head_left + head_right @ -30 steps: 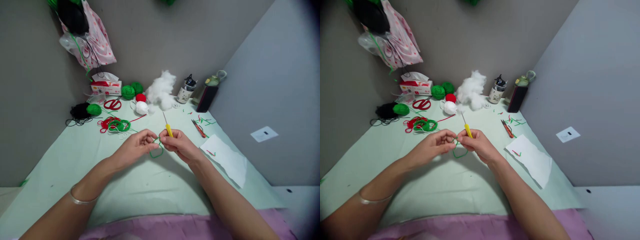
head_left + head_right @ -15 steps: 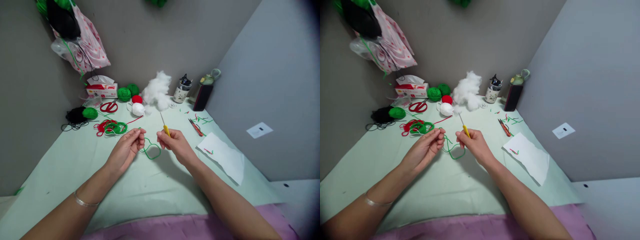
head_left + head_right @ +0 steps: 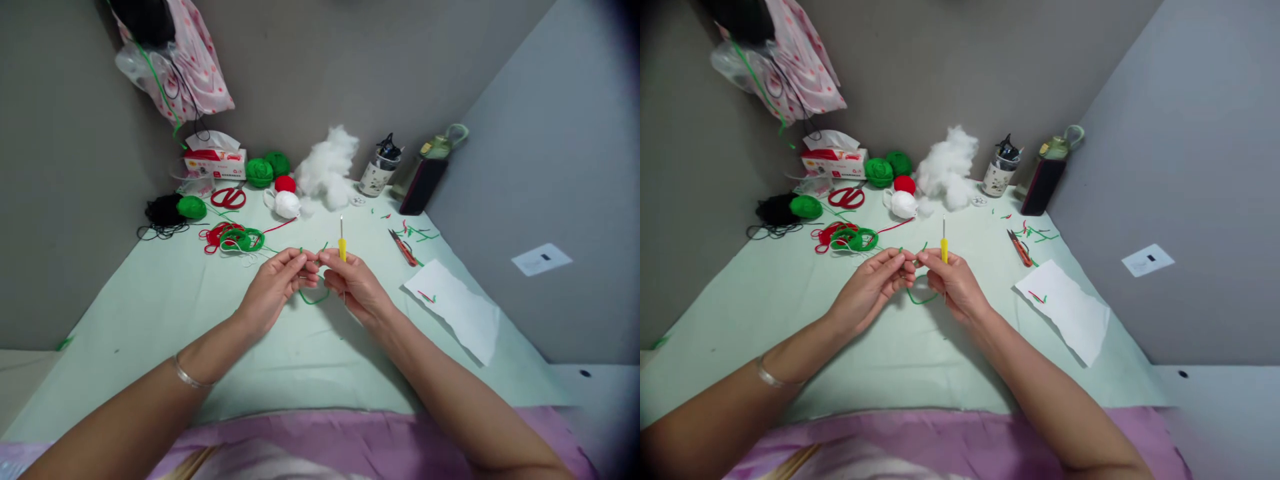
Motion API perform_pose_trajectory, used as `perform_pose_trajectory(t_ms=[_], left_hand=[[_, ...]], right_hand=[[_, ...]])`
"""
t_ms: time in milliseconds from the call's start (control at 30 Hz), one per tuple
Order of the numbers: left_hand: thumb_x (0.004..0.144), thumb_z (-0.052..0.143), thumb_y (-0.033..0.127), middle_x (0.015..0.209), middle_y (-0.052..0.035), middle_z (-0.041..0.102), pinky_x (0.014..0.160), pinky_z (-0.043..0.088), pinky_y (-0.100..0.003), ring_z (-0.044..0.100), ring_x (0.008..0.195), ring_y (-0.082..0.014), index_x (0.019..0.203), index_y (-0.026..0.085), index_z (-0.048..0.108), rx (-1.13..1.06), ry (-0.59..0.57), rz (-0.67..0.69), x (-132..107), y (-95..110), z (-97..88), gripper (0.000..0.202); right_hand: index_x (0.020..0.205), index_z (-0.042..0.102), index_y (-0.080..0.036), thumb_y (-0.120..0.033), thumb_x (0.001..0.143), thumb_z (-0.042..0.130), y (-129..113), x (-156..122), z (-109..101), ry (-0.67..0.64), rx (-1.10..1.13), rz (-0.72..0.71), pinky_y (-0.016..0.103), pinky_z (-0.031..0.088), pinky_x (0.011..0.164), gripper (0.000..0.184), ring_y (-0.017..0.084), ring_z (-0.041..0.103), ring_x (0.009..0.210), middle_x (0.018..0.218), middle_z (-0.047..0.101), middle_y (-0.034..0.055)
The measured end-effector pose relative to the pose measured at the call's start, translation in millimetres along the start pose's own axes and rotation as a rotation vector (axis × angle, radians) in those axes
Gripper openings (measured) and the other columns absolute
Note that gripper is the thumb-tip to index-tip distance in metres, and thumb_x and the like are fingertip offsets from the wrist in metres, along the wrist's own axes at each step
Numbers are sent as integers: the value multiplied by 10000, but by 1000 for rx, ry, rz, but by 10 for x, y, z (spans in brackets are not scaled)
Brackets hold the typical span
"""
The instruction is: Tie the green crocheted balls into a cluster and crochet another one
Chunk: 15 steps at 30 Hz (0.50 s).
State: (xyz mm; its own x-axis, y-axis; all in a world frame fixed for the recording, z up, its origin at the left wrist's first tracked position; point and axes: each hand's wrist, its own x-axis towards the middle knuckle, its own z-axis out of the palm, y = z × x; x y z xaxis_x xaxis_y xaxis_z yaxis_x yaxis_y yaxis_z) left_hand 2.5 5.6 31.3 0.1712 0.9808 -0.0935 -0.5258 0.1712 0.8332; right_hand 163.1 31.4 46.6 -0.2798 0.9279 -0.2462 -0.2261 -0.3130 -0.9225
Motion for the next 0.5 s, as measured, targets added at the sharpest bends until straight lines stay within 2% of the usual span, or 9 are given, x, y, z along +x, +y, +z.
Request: perform_pose_trajectory(t_ms=[133, 333, 500], left_hand=[[876, 795, 273, 847, -24, 726, 731, 575, -199, 673, 737, -96, 906, 139, 752, -133, 12, -61, 47, 17, -59, 145], [905, 756, 185, 883, -33, 759, 697, 589, -171, 697, 706, -76, 912, 134, 744, -199, 43, -106, 81, 45, -91, 53], [880, 779, 173, 894, -22, 744, 678, 586, -162, 679, 684, -61, 902, 135, 742, -193, 72, -111, 102, 46, -110, 58]], right_hand=[[815, 666, -200, -446, 645, 914, 4, 24, -21, 3, 35, 0, 287, 138, 484, 389, 55, 156, 473, 541, 470, -94], [817, 637, -201, -435, 649, 921, 29, 65, -63, -23, 70, 25, 280, 120, 473, 405, 44, 123, 475, 597, 569, -84], [835, 636, -204, -443, 706, 892, 27, 64, -78, -75, 71, -7, 275, 149, 457, 373, 29, 135, 465, 841, 721, -43]])
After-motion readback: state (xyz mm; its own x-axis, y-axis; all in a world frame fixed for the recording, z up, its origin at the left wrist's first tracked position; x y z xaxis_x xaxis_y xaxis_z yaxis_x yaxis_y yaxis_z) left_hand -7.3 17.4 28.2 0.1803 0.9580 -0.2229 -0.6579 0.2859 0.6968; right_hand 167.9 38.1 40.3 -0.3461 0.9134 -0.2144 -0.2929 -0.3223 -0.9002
